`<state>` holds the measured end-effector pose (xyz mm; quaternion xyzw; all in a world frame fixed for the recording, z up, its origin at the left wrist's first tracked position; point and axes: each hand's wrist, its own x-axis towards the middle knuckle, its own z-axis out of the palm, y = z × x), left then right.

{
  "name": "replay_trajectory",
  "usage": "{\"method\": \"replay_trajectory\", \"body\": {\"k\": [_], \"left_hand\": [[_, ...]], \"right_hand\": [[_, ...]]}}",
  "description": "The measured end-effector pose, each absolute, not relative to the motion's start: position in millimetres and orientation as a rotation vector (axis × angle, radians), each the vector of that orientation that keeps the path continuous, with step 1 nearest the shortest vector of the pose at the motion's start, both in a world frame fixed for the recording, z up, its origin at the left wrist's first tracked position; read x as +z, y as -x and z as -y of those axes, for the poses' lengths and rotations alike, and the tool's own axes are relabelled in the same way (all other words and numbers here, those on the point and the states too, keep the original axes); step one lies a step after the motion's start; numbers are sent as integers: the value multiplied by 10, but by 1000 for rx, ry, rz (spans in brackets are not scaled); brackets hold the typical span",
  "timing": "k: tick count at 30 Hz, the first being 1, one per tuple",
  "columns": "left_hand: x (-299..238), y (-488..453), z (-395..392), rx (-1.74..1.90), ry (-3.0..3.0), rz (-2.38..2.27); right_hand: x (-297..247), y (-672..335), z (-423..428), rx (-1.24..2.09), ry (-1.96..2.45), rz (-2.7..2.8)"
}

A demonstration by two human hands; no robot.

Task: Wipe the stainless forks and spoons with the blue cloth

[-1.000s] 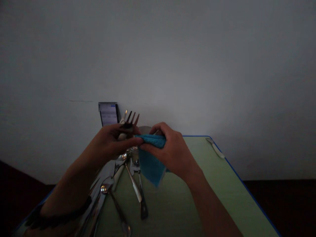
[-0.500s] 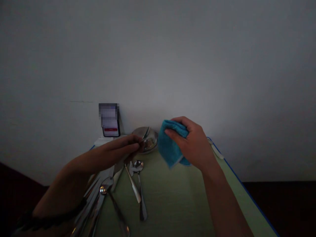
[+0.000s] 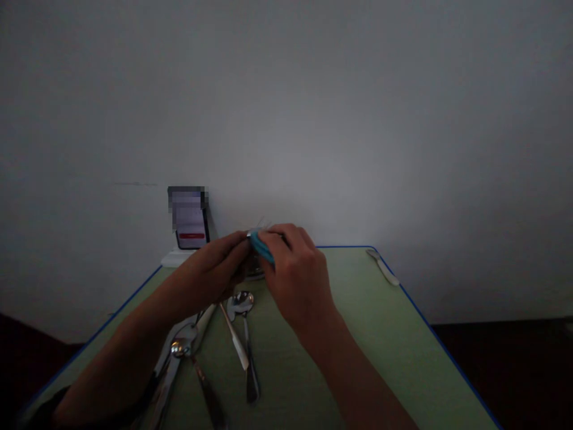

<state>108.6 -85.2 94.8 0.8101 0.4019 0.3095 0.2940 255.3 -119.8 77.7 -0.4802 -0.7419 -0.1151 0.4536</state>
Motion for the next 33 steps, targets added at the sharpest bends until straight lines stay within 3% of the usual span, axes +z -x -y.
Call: {"method": "replay_trajectory", "body": {"k": [9, 15, 26, 33], "left_hand": [[959, -1005, 876, 694, -2389, -997], [916, -1078, 845, 658, -2414, -1102], [830, -1117, 823, 585, -1986, -891], [727, -1062, 728, 542, -1839, -919]], "right_hand": [[757, -2641, 1142, -312, 1178, 1707], [759, -2591, 1153, -235, 1292, 1915], [756, -2845, 1016, -109, 1151, 1800], [729, -2928, 978, 201, 1321, 1634]]}}
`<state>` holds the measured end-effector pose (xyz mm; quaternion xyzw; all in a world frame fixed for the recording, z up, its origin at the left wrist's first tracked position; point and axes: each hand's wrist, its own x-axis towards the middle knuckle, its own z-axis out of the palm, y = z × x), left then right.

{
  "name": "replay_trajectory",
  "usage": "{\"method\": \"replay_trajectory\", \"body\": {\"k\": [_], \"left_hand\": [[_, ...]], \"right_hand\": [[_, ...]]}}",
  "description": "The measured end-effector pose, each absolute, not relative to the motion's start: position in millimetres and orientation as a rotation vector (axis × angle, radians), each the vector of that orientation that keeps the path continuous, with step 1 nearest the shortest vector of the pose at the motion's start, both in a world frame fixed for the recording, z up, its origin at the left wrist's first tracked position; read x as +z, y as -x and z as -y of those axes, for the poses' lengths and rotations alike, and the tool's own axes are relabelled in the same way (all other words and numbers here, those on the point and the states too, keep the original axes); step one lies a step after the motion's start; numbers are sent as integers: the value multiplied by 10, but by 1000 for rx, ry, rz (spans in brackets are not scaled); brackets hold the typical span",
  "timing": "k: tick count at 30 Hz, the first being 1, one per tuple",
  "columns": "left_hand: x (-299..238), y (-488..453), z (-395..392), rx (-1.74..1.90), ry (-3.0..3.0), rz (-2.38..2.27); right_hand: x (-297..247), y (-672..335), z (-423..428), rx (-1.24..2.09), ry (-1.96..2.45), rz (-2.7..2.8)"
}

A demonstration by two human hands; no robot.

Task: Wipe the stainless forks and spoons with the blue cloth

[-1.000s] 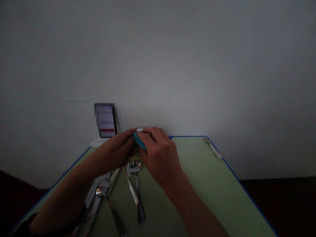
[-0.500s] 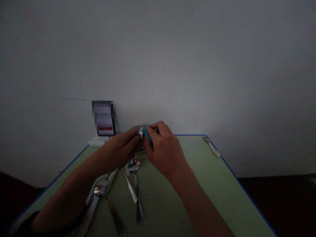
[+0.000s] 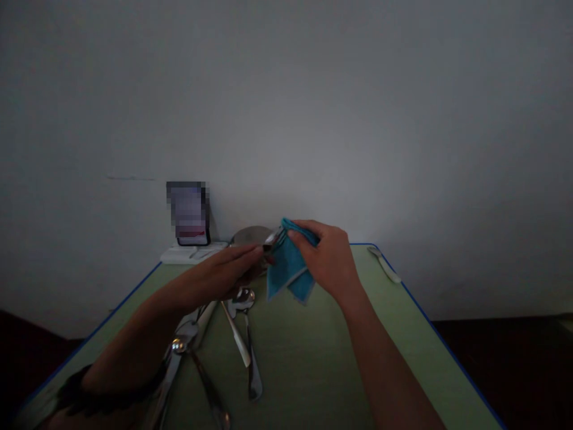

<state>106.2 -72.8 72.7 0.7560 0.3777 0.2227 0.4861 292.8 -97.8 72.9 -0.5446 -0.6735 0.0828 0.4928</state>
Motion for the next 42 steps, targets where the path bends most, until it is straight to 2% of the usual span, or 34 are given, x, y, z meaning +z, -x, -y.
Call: {"method": "replay_trajectory", "body": {"k": [6, 12, 20, 23, 27, 33, 42], "left_hand": [[793, -977, 712, 570, -2046, -863], [804, -1002, 741, 507, -1910, -965], [837, -1100, 747, 521, -2172, -1109], [844, -1120, 766, 552, -2245, -1128], [859, -1159, 797, 603, -2336, -1219], [847, -1170, 768, 640, -2380, -1314], [772, -1295, 799, 813, -2127, -1199]], "right_hand": [[812, -3106, 1004, 266, 1335, 1501], [845, -3098, 1036, 70, 1328, 1554], [745, -2745, 1063, -328, 1411, 1960], [676, -2629, 1043, -331, 1413, 2010], [654, -2660, 989, -302, 1369, 1942], [768, -2948, 978, -452, 1330, 1639], [544, -2757, 866, -161, 1227, 1772]]}}
